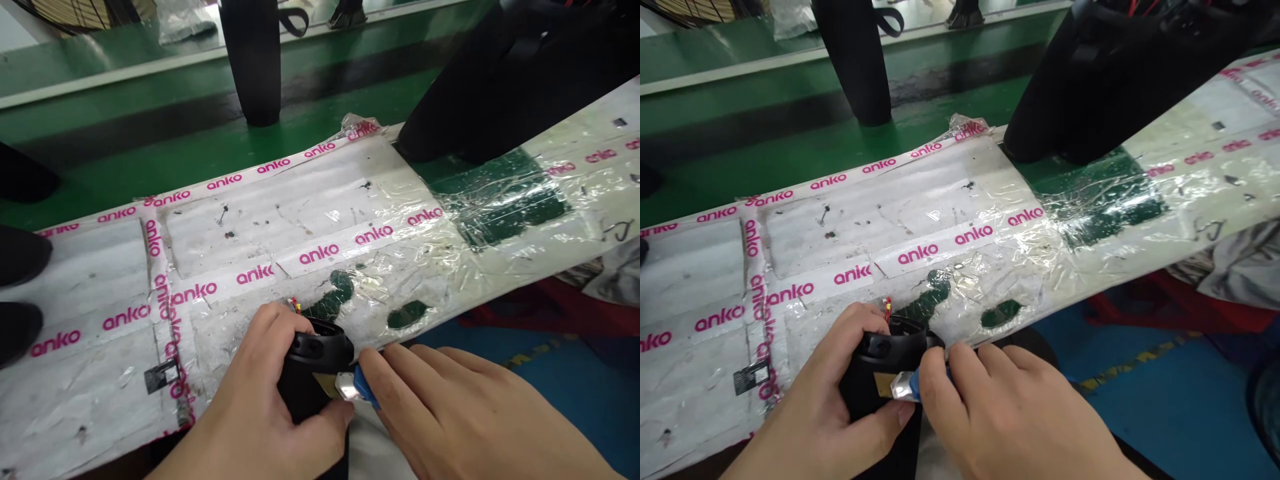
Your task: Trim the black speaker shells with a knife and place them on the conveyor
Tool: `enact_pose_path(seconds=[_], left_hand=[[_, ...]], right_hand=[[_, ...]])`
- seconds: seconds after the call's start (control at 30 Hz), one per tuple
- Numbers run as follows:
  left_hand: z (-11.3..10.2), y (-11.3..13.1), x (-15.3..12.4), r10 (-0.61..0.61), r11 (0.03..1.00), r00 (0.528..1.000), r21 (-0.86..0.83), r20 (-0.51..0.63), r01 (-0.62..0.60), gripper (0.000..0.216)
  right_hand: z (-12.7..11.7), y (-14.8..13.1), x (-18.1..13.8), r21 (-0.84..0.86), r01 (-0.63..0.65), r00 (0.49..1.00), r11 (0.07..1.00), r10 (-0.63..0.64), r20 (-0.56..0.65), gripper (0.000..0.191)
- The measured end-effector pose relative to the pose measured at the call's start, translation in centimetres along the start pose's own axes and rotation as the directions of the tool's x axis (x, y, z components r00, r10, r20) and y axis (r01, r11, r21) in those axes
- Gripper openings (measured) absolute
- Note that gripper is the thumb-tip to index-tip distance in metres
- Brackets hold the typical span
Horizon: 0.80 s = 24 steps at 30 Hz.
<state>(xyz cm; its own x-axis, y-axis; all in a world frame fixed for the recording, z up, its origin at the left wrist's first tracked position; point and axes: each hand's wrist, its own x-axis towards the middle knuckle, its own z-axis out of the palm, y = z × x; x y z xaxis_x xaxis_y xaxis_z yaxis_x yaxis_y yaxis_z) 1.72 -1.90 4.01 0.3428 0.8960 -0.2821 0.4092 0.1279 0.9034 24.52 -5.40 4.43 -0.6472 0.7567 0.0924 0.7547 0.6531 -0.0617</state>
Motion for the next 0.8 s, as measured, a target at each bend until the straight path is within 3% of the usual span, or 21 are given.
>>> enact_pose_path(seconds=[0.6, 0.8], left_hand=[[-0.17, -0.1, 0.14, 0.009, 1.0, 1.0, 0.004, -0.002, -0.009, 0.026], [-0.07, 0.1, -0.11, 0.004, 1.0, 1.0, 0.017, -0.015, -0.004, 0.028]], right_hand=[[0.05, -0.17, 0.34, -0.021, -0.04, 0.999, 0.999, 0.04, 0.003, 0.03], [0.39, -0.46, 0.85, -0.002, -0.086, 0.996, 0.996, 0.086, 0.001, 0.04]])
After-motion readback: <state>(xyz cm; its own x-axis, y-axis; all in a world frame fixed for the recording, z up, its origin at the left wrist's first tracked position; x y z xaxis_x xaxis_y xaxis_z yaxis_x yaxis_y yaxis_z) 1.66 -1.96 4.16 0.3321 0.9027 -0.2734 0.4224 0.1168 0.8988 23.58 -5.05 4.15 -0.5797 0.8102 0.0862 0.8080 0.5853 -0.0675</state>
